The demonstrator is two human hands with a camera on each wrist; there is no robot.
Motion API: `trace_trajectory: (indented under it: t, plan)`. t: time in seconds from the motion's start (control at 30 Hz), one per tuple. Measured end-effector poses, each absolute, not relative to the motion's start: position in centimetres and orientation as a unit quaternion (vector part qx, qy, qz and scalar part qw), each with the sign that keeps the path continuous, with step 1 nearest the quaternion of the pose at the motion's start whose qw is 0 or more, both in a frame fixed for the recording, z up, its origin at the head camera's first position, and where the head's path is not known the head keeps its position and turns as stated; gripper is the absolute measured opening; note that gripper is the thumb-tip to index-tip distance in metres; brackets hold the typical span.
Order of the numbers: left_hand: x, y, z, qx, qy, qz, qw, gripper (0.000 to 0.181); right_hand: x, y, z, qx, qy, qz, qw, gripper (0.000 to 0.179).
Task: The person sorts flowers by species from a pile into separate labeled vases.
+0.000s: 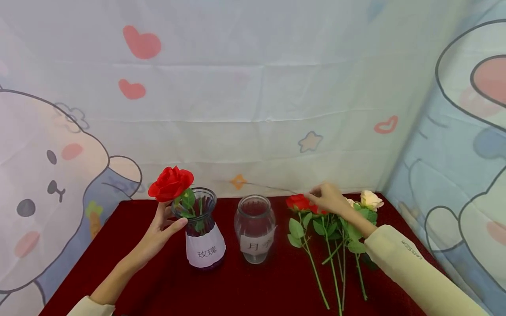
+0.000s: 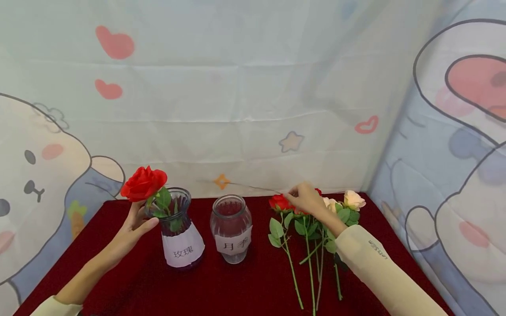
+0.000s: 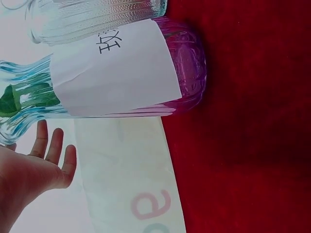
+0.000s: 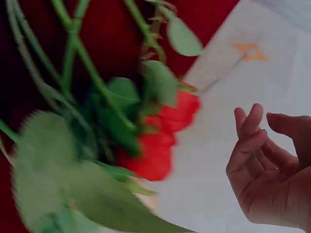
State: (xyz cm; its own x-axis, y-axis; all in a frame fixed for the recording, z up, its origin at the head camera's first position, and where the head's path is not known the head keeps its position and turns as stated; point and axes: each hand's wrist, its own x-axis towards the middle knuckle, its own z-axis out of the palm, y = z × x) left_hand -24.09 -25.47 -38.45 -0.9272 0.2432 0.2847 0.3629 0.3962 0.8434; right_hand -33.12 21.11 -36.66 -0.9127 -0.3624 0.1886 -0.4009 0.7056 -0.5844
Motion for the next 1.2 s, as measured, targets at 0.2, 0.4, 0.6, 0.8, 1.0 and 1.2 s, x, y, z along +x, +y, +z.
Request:
trace_trajectory:
  t: [0.2, 0.4, 0.6, 0.8, 1.0, 1.2]
  plan:
    - [-24.0, -25.6, -38.2, -0.176, -0.837, -0.515, 0.053, 0.086, -34.4, 21.7, -41.0, 0.215, -0.914, 0.341, -0.037, 0.033]
    - [-24.1, -25.5, -38.3, -0.171, -0.838, -0.516, 0.050, 0.087, -35.0, 21.2, -44.0, 0.198, -0.915, 0.347, -0.066, 0.039]
    - [-24.1, -25.5, -38.4, -0.181, -0.834, -0.519, 0.059, 0.085, -35.1, 20.2, -45.0, 0.170, -0.926, 0.330, -0.061, 0.033]
    - [-24.0, -25.6, -38.6, -0.187, -0.832, -0.518, 0.071, 0.083, -35.5, 19.3, -45.5, 0.115, -0.946, 0.298, -0.046, 0.027]
    - [-24.1, -25.6, -38.9, -0.186, -0.834, -0.515, 0.072, 0.084, -35.6, 19.5, -45.8, 0.106, -0.942, 0.316, -0.051, 0.017]
    - [-24.2, -25.5, -38.8, -0.185, -0.833, -0.517, 0.071, 0.085, -35.3, 20.1, -43.9, 0.135, -0.907, 0.391, -0.078, 0.019]
